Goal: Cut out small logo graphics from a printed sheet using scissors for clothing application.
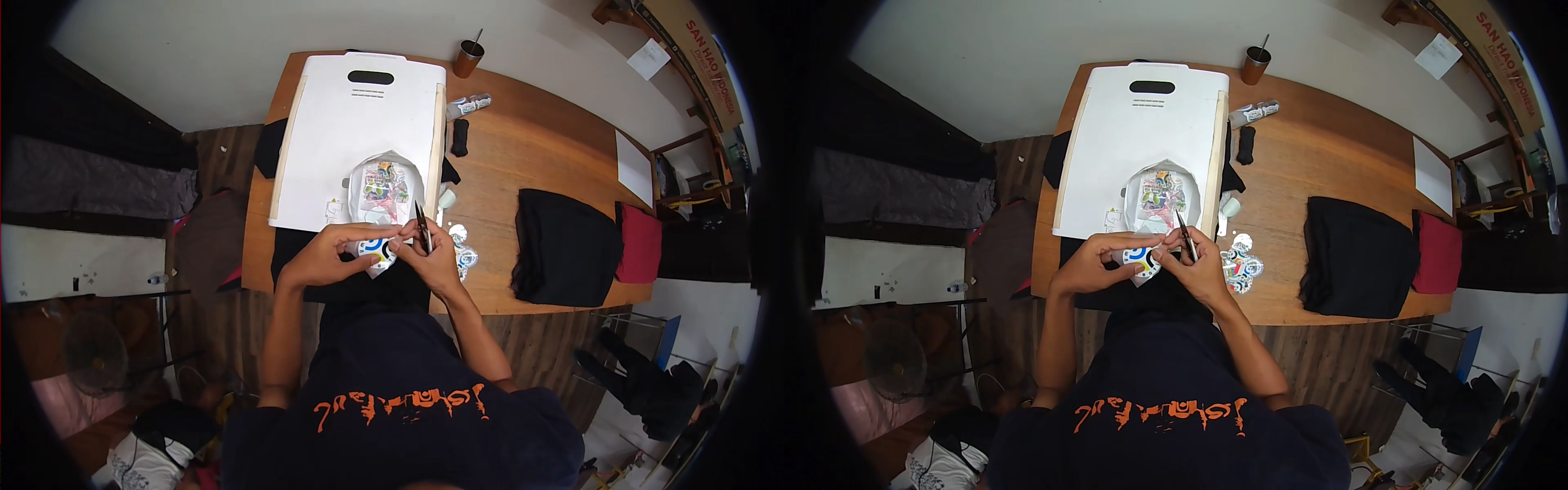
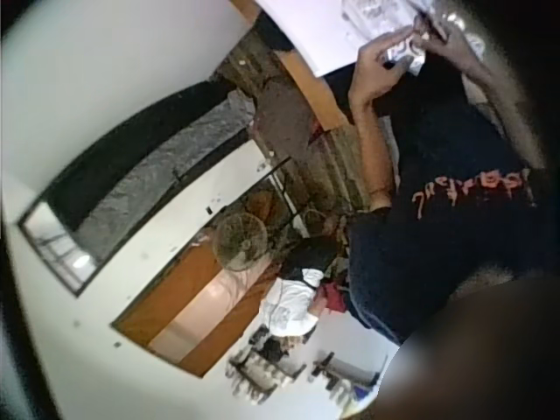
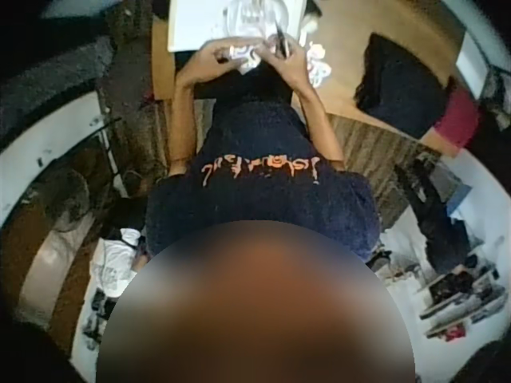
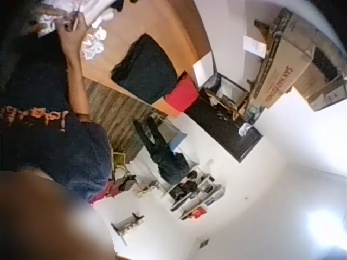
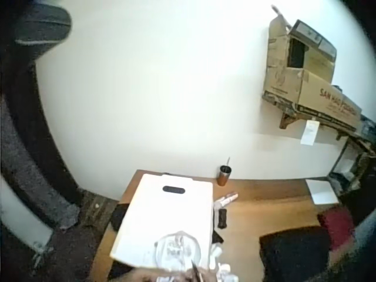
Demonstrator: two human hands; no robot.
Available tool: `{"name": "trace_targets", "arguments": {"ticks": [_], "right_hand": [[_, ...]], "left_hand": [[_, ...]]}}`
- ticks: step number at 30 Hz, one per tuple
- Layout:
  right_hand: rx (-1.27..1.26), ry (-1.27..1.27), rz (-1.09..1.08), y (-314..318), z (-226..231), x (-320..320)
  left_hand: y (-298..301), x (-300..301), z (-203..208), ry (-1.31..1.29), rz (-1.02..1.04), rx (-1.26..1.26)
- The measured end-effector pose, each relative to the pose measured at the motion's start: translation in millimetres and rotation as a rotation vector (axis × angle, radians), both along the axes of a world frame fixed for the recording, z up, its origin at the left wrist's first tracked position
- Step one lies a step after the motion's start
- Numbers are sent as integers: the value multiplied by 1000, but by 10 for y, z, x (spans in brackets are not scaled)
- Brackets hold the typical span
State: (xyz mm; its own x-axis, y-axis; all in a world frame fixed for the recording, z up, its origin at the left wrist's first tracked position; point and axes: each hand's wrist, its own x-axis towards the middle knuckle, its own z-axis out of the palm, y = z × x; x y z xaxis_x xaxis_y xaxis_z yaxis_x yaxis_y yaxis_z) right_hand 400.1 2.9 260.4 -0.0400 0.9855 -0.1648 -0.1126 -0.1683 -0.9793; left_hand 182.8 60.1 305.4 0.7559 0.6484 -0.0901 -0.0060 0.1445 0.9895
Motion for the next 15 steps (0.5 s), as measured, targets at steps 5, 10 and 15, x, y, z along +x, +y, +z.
{"name": "trace_targets", "arguments": {"ticks": [5,10,15], "right_hand": [[-75,-28,15,27,26,-19],[-105,0,-47,-18,-49,-16],[-171,114,26,-61,-96,-2]], "left_hand": [[-7,15,-54,86,73,99],[-49,5,-123,130,148,14],[-54,-39,-134,166,96,41]]}}
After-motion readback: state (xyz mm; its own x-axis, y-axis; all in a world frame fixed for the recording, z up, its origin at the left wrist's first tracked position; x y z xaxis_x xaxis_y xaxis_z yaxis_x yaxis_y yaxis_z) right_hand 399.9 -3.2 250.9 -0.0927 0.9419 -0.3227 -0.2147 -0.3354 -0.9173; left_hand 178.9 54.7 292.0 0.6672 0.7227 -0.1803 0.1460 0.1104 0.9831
